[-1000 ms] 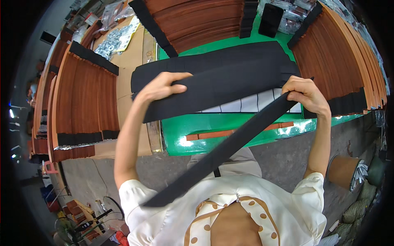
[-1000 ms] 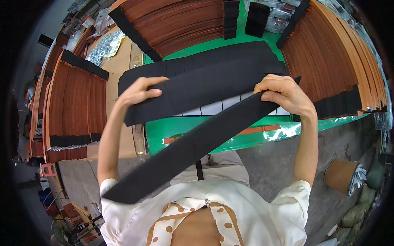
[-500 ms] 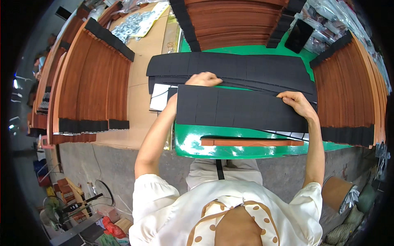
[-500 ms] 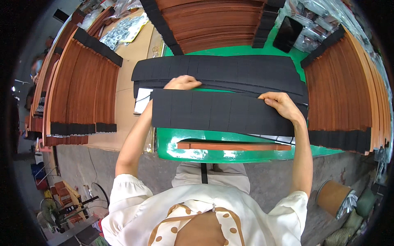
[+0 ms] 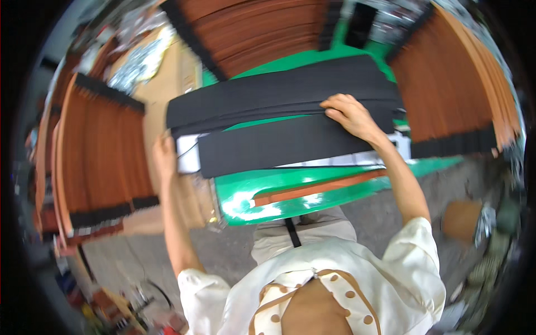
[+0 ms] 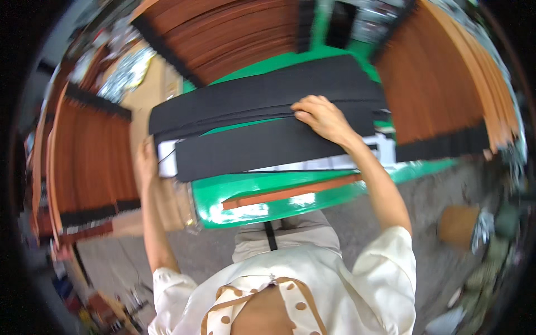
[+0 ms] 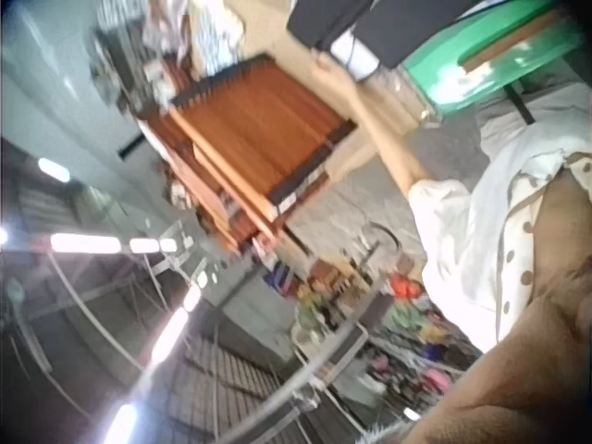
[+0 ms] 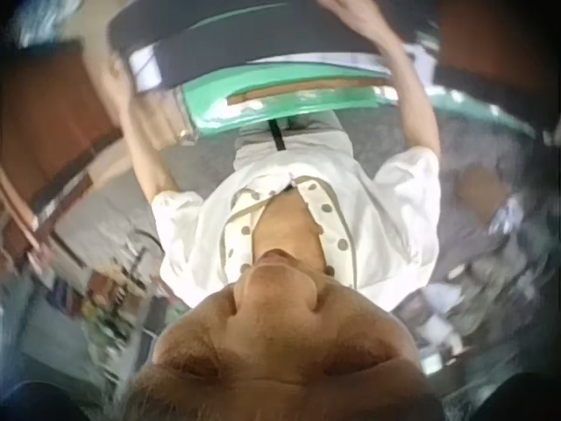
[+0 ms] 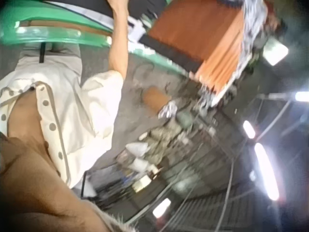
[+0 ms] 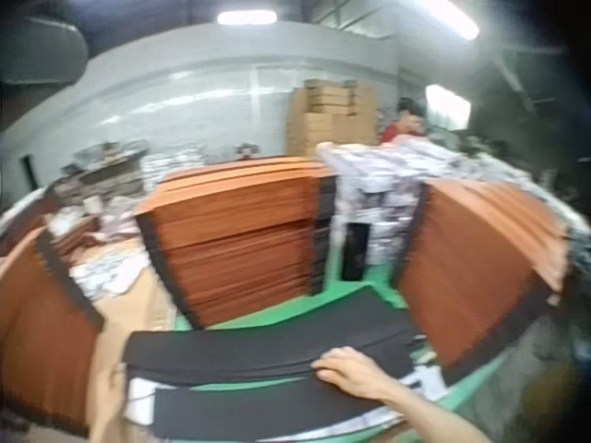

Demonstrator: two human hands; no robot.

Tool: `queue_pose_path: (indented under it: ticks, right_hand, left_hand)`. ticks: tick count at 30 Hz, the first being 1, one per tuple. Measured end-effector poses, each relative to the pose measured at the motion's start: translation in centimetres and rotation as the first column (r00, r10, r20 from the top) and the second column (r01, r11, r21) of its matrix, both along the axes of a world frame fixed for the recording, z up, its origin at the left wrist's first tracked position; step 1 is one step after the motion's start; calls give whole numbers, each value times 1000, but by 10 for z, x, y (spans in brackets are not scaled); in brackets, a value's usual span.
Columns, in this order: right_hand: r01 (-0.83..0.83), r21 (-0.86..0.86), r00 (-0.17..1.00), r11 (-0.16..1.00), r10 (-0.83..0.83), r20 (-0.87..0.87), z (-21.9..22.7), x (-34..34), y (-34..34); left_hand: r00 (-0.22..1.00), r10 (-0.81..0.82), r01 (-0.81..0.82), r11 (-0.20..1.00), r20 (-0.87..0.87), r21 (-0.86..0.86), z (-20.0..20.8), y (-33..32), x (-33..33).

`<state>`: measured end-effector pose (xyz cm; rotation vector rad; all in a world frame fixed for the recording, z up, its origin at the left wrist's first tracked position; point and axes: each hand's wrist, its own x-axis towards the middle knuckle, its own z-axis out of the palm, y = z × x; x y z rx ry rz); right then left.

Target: The recorder is applying black adhesive foam strips to the ends of curved wooden furniture components and stacking them in a manufacturing facility.

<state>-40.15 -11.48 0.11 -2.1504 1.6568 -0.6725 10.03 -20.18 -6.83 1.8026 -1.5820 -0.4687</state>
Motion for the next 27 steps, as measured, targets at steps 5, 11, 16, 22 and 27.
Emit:
queue_pose_path:
  ticks: [5,11,16,22,27]
  right_hand:
    - [426,-188,904,885,-426,46,-4,-52,8]
    - [818,-18,573,575,-817,-61,-22,-121,5]
    - [840,105,540,533,-840,-54,-30,-136,1]
    - [755,113,639,645,-764,92,-25,-137,13]
    - [772,222,544,596,-800,253,-26,-141,27]
  left_hand:
    - [963,58,-20,989,-264,146,9,-48,12]
    - [989,-83,98,987,-124,124,3,-69,-4]
    - [981,-22,57,982,-191,180,11,-46,0]
    - [972,-10,66,970,-233,234,23,-21,2]
    - [979,-41,88,968,-197,235,31,-14,-12]
